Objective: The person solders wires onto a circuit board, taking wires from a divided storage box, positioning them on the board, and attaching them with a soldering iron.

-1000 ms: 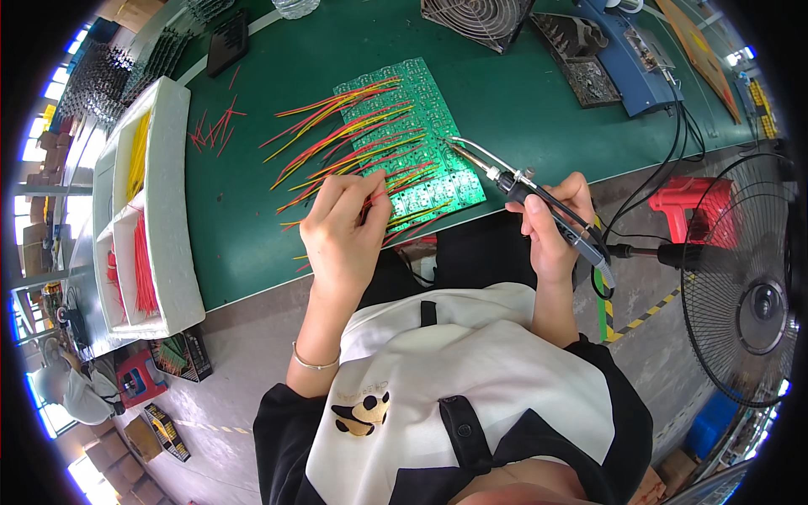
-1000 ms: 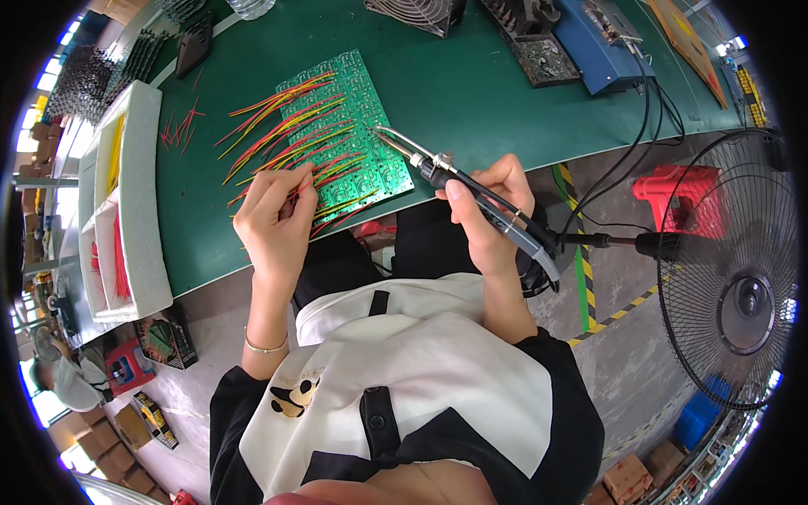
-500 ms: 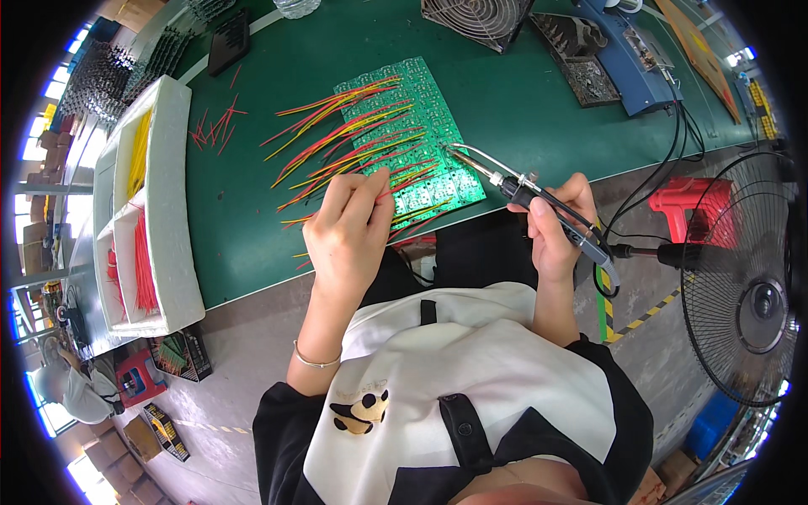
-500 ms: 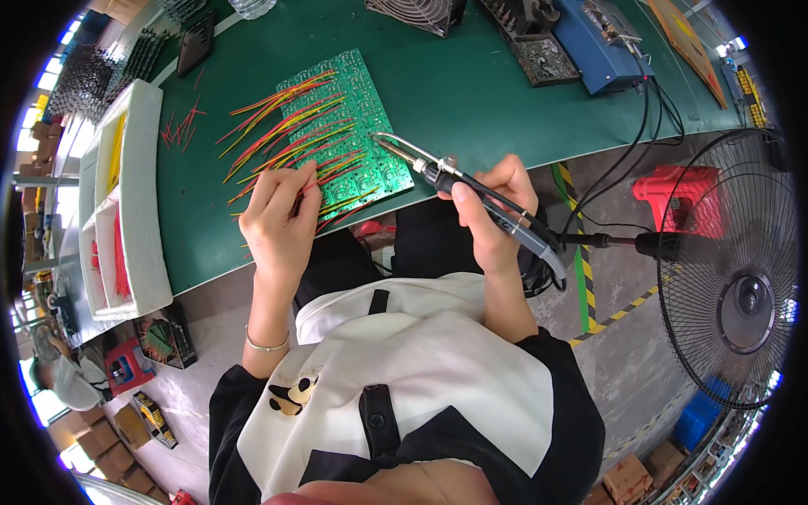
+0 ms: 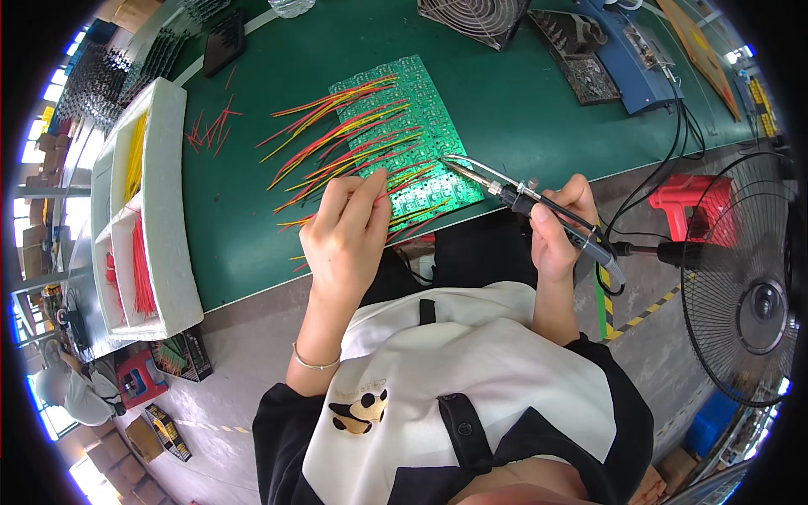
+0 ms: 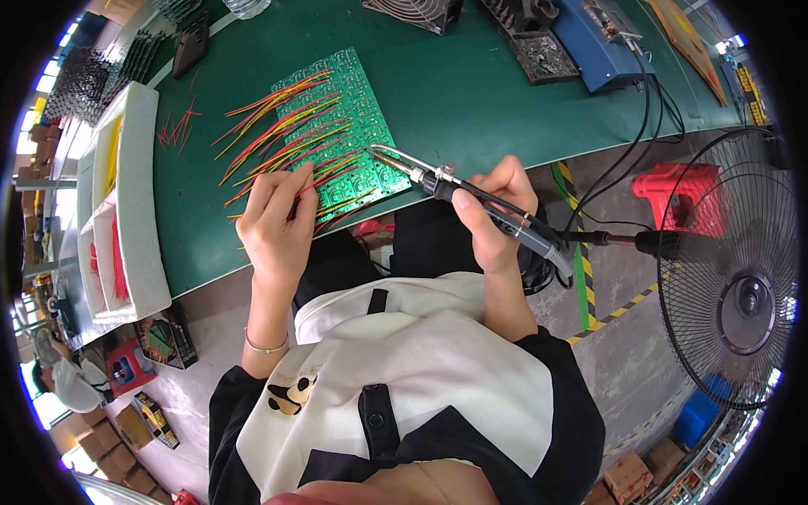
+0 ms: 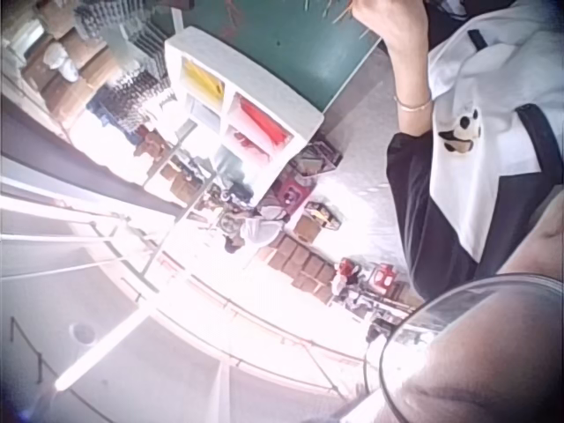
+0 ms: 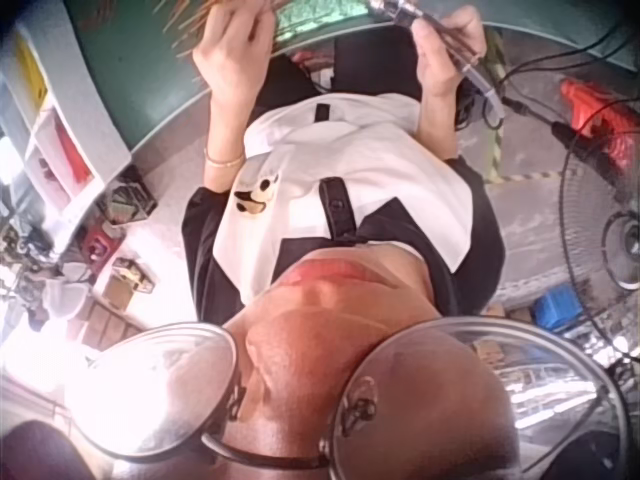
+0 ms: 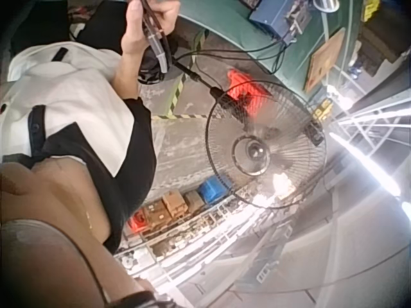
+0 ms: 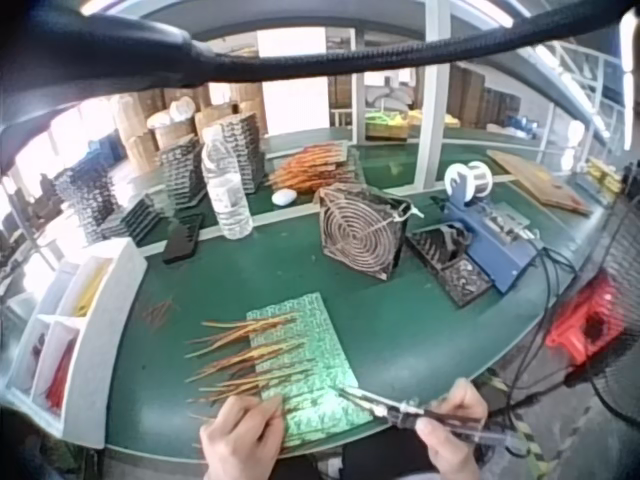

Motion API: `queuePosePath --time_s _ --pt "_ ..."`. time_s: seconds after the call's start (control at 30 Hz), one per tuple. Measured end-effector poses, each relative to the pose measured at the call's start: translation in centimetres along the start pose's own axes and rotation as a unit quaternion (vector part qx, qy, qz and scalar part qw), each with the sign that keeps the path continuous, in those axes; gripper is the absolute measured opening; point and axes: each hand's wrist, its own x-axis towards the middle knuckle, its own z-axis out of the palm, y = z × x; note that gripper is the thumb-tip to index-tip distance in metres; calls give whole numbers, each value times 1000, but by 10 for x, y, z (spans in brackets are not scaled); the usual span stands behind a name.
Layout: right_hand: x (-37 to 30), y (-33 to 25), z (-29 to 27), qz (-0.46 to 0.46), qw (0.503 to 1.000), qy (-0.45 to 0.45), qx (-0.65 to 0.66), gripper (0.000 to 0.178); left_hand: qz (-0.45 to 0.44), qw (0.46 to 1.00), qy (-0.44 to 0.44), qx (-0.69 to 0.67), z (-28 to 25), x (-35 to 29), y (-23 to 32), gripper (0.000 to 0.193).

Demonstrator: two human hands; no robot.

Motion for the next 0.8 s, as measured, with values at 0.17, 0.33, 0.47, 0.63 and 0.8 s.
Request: queuePosePath --time_s 0.17,0.33,0.47,0.63,0.8 --pt "-1 2 -2 -6 1000 -2 -10 29 39 999 28 15 5 -1 -6 22" --pt "0 2 -2 -9 1000 -3 -17 29 48 998 24 26 4 -1 -6 22" --pt "1 2 -1 -28 999 -7 -33 30 46 998 19 24 3 -1 -7 22" --pt "1 3 -2 -22 999 -12 -22 28 48 998 16 29 3 -1 -7 22" --pt "2 4 -1 -2 998 23 56 24 48 998 12 28 3 -1 -7 22"
